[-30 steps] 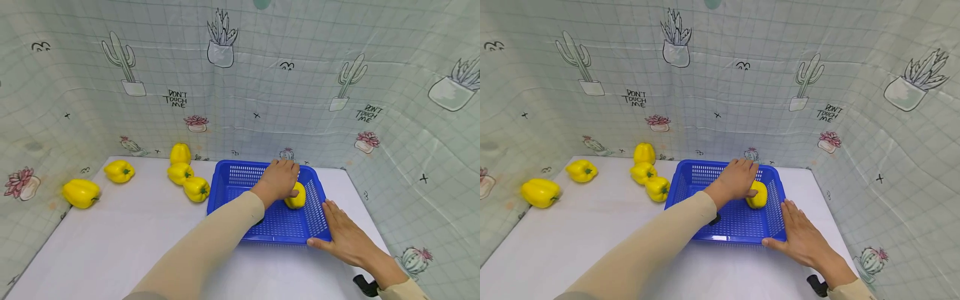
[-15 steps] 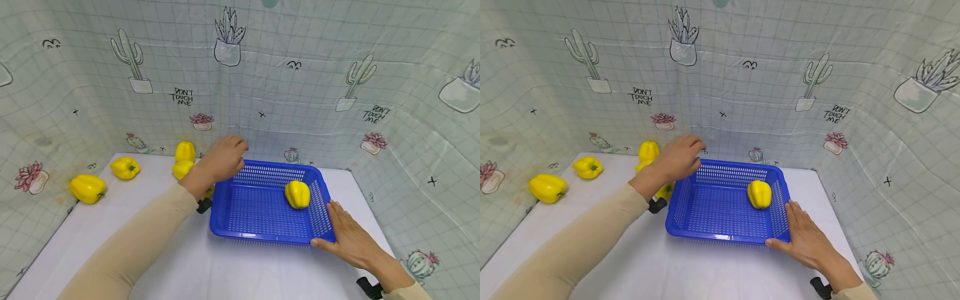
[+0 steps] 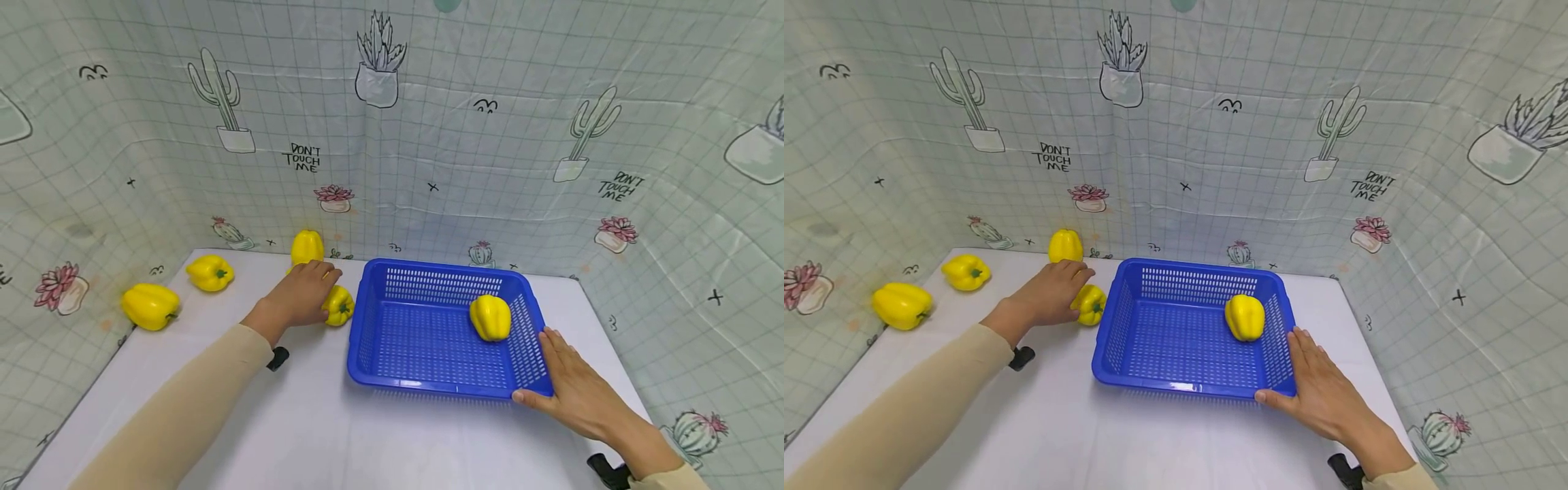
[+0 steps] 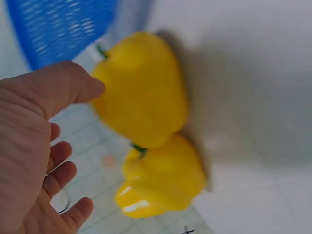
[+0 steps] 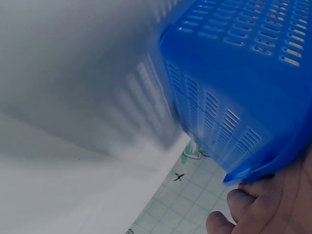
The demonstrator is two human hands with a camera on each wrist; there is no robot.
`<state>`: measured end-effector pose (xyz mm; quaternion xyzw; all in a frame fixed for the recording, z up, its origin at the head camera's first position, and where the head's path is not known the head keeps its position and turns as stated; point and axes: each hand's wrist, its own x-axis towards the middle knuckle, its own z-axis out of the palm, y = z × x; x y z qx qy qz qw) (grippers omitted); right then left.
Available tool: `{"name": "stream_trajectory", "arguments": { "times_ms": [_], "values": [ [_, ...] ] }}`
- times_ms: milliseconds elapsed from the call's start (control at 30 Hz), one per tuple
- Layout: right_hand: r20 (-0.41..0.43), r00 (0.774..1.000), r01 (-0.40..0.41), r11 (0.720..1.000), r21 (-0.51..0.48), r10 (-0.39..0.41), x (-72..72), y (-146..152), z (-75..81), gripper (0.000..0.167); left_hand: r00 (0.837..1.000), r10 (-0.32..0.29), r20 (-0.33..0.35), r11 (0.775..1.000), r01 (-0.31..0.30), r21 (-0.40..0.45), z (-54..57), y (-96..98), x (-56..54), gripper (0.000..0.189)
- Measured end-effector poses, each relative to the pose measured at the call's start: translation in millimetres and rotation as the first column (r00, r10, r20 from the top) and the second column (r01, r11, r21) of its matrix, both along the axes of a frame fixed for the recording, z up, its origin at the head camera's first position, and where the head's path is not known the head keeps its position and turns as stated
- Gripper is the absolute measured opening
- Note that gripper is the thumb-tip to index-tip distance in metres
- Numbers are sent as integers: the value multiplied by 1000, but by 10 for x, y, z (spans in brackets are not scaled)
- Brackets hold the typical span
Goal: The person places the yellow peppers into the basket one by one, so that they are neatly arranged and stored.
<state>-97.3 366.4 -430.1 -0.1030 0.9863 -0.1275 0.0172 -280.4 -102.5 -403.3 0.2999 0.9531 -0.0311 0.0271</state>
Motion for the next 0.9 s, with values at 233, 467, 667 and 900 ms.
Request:
{"name": "stream_trajectory", "arguments": {
  "times_ms": [233,467,667,900],
  "values": [
    [1,1000,-6,1000,-1,6,-14,-3,-4,117,999,-8,32,999,9,-53,-228,-24,-36,88],
    [3,1000,-6,1000,-2,6,-15,-19,-2,117,998,-5,56,997,9,-76,-330,-32,-20,83],
    [9,1000,0,1000,1,0,-6,-19,0,117,999,3,51,998,1,-61,-356,-46,45,78],
    [14,1000,6,1000,-4,-6,0,-11,8,117,991,131,9,991,-131,-19,-422,-37,164,81]
  ]
}}
